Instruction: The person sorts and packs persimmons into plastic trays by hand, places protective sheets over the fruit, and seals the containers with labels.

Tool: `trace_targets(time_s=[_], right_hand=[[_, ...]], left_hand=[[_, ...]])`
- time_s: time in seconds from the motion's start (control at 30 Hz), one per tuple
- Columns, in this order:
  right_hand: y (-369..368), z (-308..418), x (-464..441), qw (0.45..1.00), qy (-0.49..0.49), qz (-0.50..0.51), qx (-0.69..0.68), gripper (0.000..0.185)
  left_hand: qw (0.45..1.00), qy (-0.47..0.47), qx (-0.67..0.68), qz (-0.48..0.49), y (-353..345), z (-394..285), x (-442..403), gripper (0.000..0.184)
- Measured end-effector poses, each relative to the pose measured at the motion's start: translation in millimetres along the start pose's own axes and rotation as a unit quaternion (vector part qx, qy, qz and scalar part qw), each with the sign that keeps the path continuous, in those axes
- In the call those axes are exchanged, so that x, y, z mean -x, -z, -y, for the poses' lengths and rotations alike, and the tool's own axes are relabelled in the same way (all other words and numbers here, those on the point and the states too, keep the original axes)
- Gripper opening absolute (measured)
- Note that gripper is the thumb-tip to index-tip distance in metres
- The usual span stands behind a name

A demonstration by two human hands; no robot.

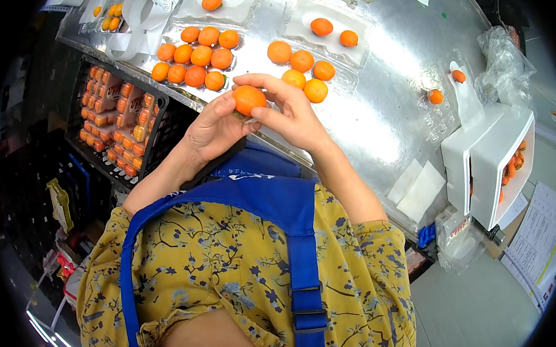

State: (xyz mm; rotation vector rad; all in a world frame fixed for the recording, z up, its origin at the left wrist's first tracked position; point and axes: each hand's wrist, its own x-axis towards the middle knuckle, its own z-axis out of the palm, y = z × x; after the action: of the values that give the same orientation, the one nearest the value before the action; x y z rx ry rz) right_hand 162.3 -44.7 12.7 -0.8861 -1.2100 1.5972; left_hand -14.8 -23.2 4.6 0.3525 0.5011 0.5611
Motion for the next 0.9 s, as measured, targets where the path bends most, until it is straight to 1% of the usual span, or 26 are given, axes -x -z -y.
trace_targets(time_s=[0.07,0.13,0.17,0.27,0.37,0.47,0.57,0.63,0.73,0.83,0.87,0.9], right_hand=[[-3,6,0,1.0,-0.002,-0.007,0.025,0.04],[-5,8,0,0.998,-0.053,-0.029,0.005,0.038],[-5,8,0,0.996,-0.078,-0.039,-0.004,0.037],[6,-4,-3,0.997,-0.033,-0.06,-0.031,0.036],[6,4,2,0.994,-0.057,-0.048,-0.077,0.038],[7,1,4,1.0,0.006,0.007,-0.005,0.043],[5,1,5,1.0,-0.016,0.005,-0.019,0.049],[7,0,5,0.998,-0.03,0.0,-0.052,0.049],[9,-5,6,0.992,-0.027,-0.025,-0.121,0.05],[15,-13,7,0.976,-0.022,-0.048,-0.21,0.05],[18,-15,7,0.969,-0.022,-0.053,-0.241,0.05],[20,-15,7,0.961,-0.041,-0.055,-0.268,0.05]], left_hand=[[1.0,0.001,-0.016,-0.008,1,1,0,0.047],[0.999,0.001,-0.044,-0.022,3,4,-1,0.046],[0.999,0.01,-0.03,-0.019,5,5,-2,0.046],[1.0,0.025,0.001,-0.016,7,4,-2,0.044],[0.999,0.022,0.015,-0.023,2,2,-1,0.043],[0.999,0.03,0.031,-0.027,6,4,-2,0.044],[0.998,0.047,0.035,-0.029,6,4,-3,0.042],[0.996,0.069,0.046,-0.025,3,0,-3,0.042],[0.992,0.083,0.018,-0.091,-7,-6,-4,0.042],[0.975,-0.026,-0.108,-0.194,-3,-1,-5,0.038],[0.966,-0.076,-0.145,-0.199,-3,-1,-4,0.033],[0.95,-0.116,-0.211,-0.2,-4,-2,-4,0.033]])
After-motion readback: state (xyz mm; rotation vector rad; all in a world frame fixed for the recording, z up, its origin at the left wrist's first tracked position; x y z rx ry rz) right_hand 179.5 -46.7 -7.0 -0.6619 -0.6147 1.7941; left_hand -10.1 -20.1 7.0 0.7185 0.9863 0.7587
